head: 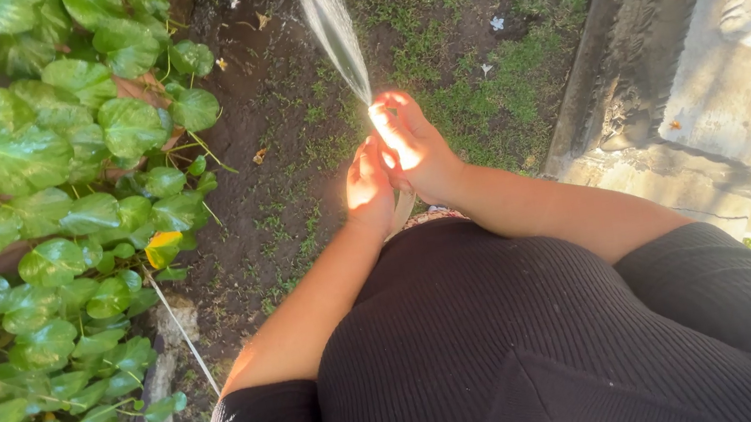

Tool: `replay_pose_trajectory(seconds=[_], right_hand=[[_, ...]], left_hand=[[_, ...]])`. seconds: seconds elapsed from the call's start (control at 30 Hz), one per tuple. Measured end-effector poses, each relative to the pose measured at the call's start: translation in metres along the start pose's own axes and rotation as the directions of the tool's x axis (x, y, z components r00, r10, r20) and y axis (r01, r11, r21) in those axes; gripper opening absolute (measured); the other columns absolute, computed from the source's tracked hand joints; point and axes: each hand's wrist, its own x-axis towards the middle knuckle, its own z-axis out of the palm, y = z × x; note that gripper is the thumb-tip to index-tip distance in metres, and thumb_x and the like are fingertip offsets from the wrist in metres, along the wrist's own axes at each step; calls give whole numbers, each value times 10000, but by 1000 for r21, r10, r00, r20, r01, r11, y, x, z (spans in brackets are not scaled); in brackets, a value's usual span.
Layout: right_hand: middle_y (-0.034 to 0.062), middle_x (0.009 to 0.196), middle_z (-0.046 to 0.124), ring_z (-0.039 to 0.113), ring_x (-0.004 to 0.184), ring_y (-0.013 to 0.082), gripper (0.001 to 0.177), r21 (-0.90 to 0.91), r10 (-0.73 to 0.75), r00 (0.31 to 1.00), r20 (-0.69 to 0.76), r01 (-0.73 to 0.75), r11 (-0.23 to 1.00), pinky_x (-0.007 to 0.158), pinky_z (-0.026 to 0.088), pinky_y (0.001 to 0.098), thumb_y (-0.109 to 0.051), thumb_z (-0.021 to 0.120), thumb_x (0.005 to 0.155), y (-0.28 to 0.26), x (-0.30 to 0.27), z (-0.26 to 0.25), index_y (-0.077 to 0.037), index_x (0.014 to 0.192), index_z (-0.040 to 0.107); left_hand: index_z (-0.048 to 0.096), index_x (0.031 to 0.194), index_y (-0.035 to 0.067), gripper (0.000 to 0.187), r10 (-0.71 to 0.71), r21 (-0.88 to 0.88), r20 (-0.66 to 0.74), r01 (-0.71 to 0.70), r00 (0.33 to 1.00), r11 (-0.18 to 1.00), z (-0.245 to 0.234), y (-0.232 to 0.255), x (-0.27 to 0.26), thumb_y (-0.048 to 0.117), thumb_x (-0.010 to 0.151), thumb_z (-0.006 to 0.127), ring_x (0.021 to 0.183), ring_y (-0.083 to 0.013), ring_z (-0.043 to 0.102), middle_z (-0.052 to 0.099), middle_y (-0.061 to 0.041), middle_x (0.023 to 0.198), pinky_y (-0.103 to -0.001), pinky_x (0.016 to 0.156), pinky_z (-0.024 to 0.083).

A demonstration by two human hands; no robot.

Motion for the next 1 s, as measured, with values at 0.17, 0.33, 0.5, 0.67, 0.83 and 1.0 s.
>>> replay_pose_trajectory(seconds=[0.17,0.33,0.5,0.67,0.83,1.0], right_hand=[[-46,873,526,471,659,40,344,-81,70,992,103,-62,995,516,378,218,-359,552,1086,-2,1,9,-182,1371,473],[-17,778,485,436,551,49,339,-170,207,963,170,-179,969,382,340,231,-375,519,1064,-23,-5,29,-186,1342,469],[-56,1060,567,460,689,37,340,-199,166,910,381,-94,975,499,376,220,-282,567,1081,-13,-9,22,-152,1386,491],[-36,1018,561,476,681,60,309,-187,201,831,519,-119,975,501,387,239,-266,576,1090,-14,-8,28,-146,1367,508],[-36,899,519,467,650,56,280,-284,367,764,530,-248,926,436,332,214,-262,574,1076,-20,-16,43,-160,1330,519],[-61,972,568,478,668,56,292,-296,354,697,623,-209,932,494,384,220,-250,553,1064,-6,-35,49,-204,1349,506]], left_hand=[[623,982,82,339,-7,-290,-108,-25,994,957,-16,-53,18,363,1093,469,730,-147,571,601,-37,805,-307,645,484],[623,1132,64,365,26,-438,-58,-49,998,898,-13,-29,-8,384,1084,455,835,-171,604,629,-41,923,-341,720,513],[613,1257,64,431,42,-546,-152,-119,987,829,-3,-6,-36,407,1061,440,1020,-197,638,650,-81,1097,-352,873,542],[570,1358,46,428,152,-560,-281,-291,947,776,-2,-12,-60,351,1082,449,1160,-198,607,634,-80,1255,-368,997,505],[533,1435,50,476,200,-502,-419,-410,886,762,4,-17,-89,331,1072,408,1224,-193,604,629,-73,1347,-353,1048,491],[564,1424,2,428,132,-462,-579,-457,804,760,-12,-59,-91,270,1111,449,1190,-219,597,629,-128,1327,-355,1025,485]])
